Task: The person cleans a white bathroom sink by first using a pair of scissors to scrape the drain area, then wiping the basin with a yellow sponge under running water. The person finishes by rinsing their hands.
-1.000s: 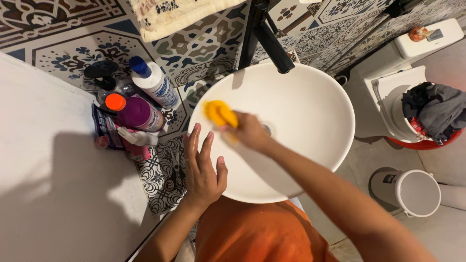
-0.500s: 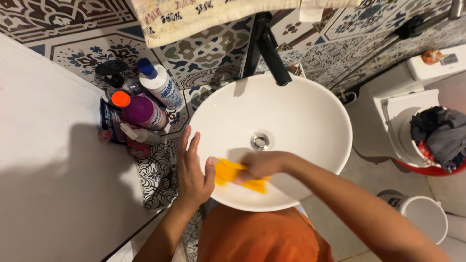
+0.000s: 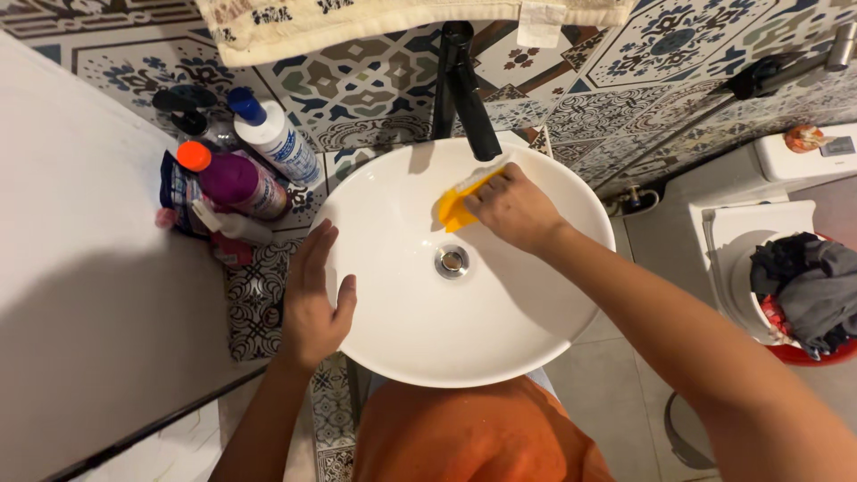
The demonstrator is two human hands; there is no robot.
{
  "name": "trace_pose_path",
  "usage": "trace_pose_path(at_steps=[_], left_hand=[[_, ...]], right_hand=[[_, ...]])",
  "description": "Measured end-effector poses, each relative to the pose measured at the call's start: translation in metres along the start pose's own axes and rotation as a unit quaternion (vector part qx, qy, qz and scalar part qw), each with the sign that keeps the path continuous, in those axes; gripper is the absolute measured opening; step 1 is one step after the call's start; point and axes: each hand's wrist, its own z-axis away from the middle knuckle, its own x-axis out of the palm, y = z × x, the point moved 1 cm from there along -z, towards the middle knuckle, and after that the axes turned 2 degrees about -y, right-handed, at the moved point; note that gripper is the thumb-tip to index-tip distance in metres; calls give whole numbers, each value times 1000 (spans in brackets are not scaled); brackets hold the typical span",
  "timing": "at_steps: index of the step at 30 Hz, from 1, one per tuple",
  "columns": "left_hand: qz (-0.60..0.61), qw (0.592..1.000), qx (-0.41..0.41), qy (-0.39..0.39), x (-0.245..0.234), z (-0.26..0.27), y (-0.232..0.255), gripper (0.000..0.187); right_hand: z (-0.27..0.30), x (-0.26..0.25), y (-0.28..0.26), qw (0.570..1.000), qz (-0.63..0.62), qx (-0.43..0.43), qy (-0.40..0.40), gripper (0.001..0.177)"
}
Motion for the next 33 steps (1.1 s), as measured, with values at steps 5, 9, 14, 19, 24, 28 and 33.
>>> trace_pose_path(at_steps=[5, 9, 14, 19, 24, 28, 33], left_hand=[[-18, 1000, 12, 11, 1, -3, 8, 68], [-33, 999, 23, 6, 1, -5, 16, 66], [-35, 999, 10, 4, 0, -4, 20, 65], [-40, 999, 8, 13, 0, -3, 20, 65], [-42, 999, 1, 16, 0, -4, 23, 65], [-46, 999, 19, 9, -2, -6, 21, 64], [-33, 999, 10, 9, -1, -3, 14, 62]], right_hand=[[-5, -1, 16, 935, -107, 202, -272, 19], [-13, -12, 24, 995, 1, 34, -97, 13], [-14, -17, 27, 999, 16, -36, -16, 15], [-17, -15, 30, 948, -76, 85, -297, 39], [-48, -28, 3, 992, -34, -61, 102, 18], [-42, -29, 8, 966, -95, -113, 214, 15], [34, -16, 38, 974, -71, 90, -193, 16]])
